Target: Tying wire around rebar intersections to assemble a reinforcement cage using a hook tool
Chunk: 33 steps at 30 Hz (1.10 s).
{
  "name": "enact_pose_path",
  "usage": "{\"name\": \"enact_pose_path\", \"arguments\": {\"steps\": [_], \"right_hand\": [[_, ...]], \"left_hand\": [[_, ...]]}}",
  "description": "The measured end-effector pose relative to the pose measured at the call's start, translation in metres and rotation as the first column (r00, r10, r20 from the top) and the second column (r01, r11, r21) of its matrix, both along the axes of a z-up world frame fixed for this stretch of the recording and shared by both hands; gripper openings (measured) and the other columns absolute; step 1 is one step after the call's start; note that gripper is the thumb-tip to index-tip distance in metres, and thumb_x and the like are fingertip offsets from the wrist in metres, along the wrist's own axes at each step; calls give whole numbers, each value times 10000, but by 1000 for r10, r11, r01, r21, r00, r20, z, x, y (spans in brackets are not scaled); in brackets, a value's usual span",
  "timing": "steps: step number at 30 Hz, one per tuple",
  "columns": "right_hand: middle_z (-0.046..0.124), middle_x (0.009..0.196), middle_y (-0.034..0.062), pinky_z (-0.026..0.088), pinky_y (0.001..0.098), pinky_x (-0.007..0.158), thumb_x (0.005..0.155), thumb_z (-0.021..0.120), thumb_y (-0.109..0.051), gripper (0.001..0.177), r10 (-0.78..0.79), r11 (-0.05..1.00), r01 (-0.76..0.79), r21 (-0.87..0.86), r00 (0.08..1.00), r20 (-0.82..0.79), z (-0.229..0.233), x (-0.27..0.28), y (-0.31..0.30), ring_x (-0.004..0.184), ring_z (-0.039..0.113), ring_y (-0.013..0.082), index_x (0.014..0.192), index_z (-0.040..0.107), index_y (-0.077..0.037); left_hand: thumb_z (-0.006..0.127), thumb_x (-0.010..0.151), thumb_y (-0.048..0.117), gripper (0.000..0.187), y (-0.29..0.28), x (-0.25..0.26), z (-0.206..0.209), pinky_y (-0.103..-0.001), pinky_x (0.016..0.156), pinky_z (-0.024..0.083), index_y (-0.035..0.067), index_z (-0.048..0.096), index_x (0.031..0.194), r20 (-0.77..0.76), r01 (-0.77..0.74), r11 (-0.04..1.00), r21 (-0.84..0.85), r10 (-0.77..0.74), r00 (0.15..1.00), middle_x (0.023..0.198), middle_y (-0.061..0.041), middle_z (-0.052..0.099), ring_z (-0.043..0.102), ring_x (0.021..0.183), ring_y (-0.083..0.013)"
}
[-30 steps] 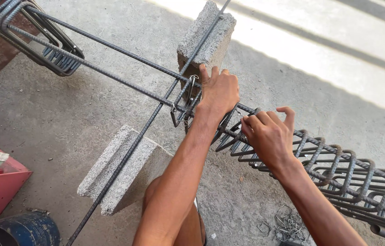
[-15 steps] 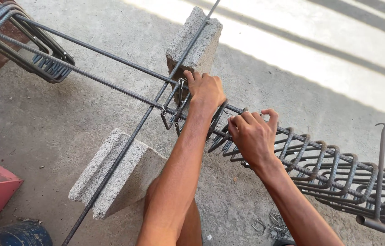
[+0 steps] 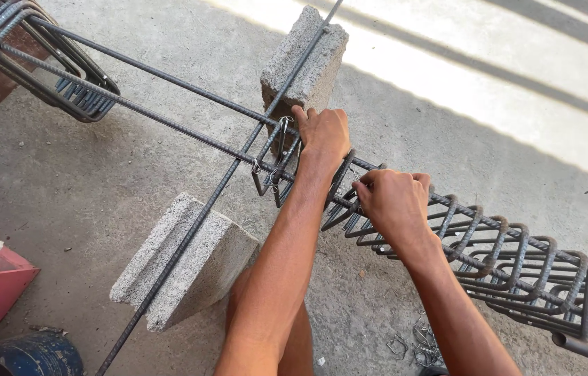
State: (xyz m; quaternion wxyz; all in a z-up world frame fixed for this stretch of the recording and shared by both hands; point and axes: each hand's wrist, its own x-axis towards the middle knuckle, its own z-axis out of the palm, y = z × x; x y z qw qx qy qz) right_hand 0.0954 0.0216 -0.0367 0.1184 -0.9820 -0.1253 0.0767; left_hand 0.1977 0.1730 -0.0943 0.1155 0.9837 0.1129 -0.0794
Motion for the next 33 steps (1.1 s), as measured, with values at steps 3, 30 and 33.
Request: {"name": "enact_pose_path", "arguments": {"steps": [3, 30, 33], "right_hand": [[771, 835, 74, 319, 440, 1112, 965, 617, -396, 247, -7, 997, 6, -82, 1000, -14, -2, 4, 6, 838, 771, 367, 1046, 791, -241], [698, 683, 144, 307, 587, 1122, 838, 661, -246, 211, 311, 908, -272, -318, 947, 76, -11, 51, 9, 742, 746, 391, 700, 724, -100], [729, 730, 138, 287, 572, 1157, 829, 638, -257, 196, 311, 915, -270, -298, 945, 99, -2, 45, 3, 748, 757, 392, 762, 770, -129]], "left_hand": [[485, 926, 121, 327, -1, 4, -11, -644, 1116, 176, 141, 771, 1084, 48, 6, 1000, 1, -6, 999, 1061, -72, 784, 637, 1198, -356], [749, 709, 19, 199, -7, -16, -12, -551, 1001, 212, 100, 681, 877, 632, 234, 941, 243, -337, 698, 767, -105, 709, 584, 975, -256], [773, 729, 61, 237, -1, -21, -7, -516, 989, 226, 91, 662, 937, 608, 232, 953, 195, -303, 734, 807, -93, 723, 593, 977, -245]]}}
